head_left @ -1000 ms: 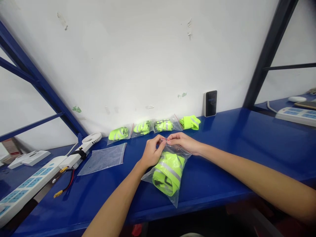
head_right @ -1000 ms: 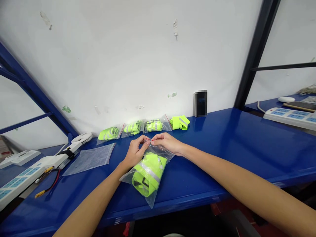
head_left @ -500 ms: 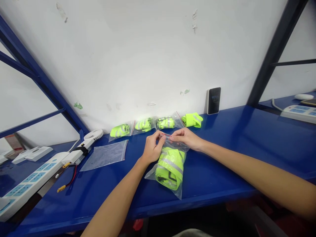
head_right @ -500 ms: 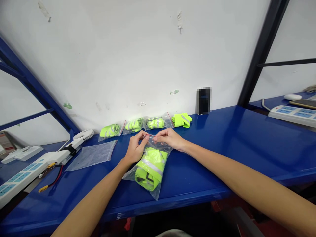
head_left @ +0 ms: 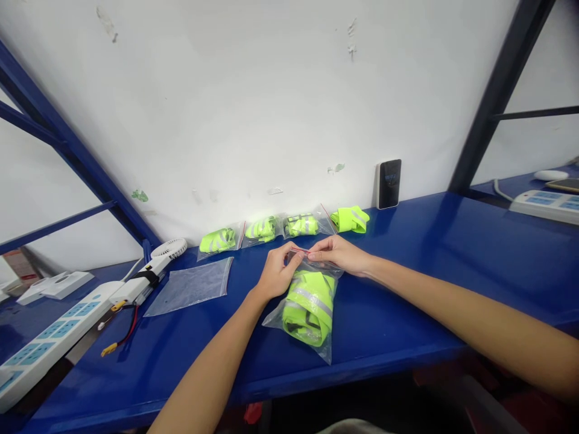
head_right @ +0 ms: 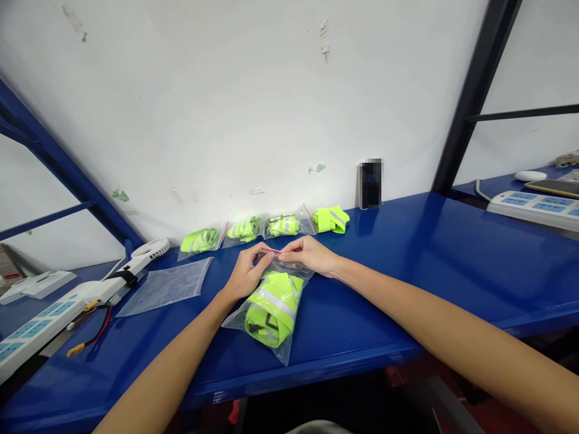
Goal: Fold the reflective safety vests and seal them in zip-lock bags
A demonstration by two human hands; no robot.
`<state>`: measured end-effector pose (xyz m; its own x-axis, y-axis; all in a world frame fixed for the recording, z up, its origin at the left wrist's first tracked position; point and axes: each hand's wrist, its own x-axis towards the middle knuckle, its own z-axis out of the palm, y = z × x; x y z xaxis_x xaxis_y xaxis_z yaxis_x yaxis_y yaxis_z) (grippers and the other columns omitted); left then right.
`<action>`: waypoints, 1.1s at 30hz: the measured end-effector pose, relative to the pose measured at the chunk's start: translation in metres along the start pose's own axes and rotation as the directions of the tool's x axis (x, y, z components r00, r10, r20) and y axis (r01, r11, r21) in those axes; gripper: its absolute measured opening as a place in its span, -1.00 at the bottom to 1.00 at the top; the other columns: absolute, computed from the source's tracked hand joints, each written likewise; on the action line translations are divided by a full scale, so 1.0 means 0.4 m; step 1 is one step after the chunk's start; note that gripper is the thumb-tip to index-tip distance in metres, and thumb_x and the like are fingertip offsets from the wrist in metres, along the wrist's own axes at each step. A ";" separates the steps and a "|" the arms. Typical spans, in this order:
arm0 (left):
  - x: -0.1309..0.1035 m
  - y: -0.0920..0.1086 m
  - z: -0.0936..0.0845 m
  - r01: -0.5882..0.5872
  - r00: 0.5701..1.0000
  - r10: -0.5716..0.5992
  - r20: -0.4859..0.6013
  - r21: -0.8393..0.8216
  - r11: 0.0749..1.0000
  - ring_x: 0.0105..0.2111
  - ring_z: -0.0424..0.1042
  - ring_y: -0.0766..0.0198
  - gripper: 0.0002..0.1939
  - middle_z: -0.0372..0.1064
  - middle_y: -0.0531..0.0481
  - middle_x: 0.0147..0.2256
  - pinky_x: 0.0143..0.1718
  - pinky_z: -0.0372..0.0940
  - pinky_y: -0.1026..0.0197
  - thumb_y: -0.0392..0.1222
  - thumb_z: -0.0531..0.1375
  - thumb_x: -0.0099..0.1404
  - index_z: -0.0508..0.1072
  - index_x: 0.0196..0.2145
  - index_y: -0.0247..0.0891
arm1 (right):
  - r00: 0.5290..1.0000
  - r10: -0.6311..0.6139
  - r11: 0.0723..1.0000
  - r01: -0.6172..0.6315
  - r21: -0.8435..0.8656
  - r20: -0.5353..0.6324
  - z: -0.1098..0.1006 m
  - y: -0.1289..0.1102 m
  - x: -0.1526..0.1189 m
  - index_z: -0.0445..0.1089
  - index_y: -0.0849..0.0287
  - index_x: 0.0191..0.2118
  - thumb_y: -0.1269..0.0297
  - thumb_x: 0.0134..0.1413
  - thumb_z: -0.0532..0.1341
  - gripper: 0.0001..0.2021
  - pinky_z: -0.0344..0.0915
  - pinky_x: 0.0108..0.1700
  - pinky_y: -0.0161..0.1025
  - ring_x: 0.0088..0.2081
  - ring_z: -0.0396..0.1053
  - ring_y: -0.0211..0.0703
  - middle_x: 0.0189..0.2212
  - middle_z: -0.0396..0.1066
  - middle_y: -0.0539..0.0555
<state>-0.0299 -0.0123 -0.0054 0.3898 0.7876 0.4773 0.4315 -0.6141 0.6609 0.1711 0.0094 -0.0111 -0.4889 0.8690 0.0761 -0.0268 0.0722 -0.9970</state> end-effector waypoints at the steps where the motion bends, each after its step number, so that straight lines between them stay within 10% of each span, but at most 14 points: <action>1: 0.000 -0.001 0.001 0.008 1.000 -0.008 0.000 -0.005 1.000 -0.43 0.31 0.30 -0.70 0.39 0.02 -0.42 -0.41 0.16 0.30 -0.02 0.08 0.37 0.44 -0.33 -0.30 | 1.000 -0.015 1.000 0.015 -0.025 -0.002 0.000 -0.001 0.000 0.59 0.26 -0.34 0.10 -0.20 0.44 -0.68 0.18 -0.41 -0.31 -0.49 0.28 -0.31 -0.50 0.49 0.04; 33: 0.002 -0.009 0.020 0.058 0.997 -0.055 0.052 -0.051 0.997 -0.46 0.21 0.35 -0.71 0.32 0.06 -0.45 -0.43 0.09 0.32 -0.02 0.07 0.38 0.42 -0.30 -0.29 | 0.975 -0.221 0.898 0.214 -0.386 0.025 0.002 -0.009 -0.008 0.49 0.27 -0.41 0.11 0.07 0.23 -0.71 0.05 -0.48 -0.32 -0.54 0.14 -0.31 -0.59 0.32 -0.02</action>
<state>-0.0246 -0.0099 -0.0123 0.4069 0.8166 0.4094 0.4111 -0.5639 0.7163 0.1719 0.0061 -0.0078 -0.4922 0.8191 0.2946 0.2077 0.4392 -0.8741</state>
